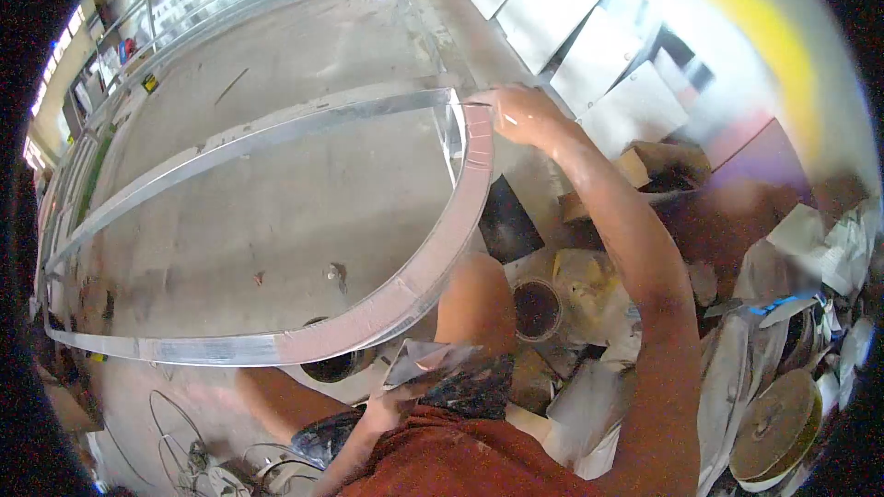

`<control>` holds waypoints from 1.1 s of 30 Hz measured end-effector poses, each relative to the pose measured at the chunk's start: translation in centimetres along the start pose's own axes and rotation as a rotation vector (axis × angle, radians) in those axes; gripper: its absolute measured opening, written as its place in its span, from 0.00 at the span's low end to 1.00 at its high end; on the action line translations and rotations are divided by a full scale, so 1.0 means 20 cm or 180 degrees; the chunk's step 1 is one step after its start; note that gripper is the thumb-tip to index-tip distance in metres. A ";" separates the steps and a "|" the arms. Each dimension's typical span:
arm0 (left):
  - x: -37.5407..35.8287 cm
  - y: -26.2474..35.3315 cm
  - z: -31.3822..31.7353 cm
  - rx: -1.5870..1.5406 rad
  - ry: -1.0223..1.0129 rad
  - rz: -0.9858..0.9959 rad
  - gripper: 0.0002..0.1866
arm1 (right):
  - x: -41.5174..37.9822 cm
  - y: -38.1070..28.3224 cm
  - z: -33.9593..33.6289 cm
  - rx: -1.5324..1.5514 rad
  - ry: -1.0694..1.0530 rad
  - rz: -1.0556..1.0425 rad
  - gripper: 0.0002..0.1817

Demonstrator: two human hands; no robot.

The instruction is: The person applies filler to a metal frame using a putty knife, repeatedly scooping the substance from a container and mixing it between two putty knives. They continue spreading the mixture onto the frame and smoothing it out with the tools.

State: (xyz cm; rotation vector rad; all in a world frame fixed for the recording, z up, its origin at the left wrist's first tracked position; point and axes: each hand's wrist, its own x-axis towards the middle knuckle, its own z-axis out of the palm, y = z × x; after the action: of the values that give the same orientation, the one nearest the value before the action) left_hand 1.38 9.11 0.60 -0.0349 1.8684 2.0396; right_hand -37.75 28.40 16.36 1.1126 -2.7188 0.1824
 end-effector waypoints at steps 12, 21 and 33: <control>-0.03 -0.14 0.00 -0.1914 0.0502 -0.0631 0.23 | 0.02 0.09 0.21 -0.0698 0.0085 0.0019 0.24; -0.02 -0.04 0.00 -0.1317 -0.0001 -0.0203 0.24 | 0.21 0.11 0.21 -0.0494 -0.0202 0.0429 0.24; 0.00 -0.07 0.01 -0.1910 0.0026 -0.0448 0.23 | -0.06 0.01 0.23 -0.0620 -0.0127 0.0211 0.25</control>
State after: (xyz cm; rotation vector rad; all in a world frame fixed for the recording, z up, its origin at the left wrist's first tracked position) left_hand 1.83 9.44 -0.74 -0.3199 1.1559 2.4128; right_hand -37.62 28.42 11.60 0.9829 -2.7392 -0.0944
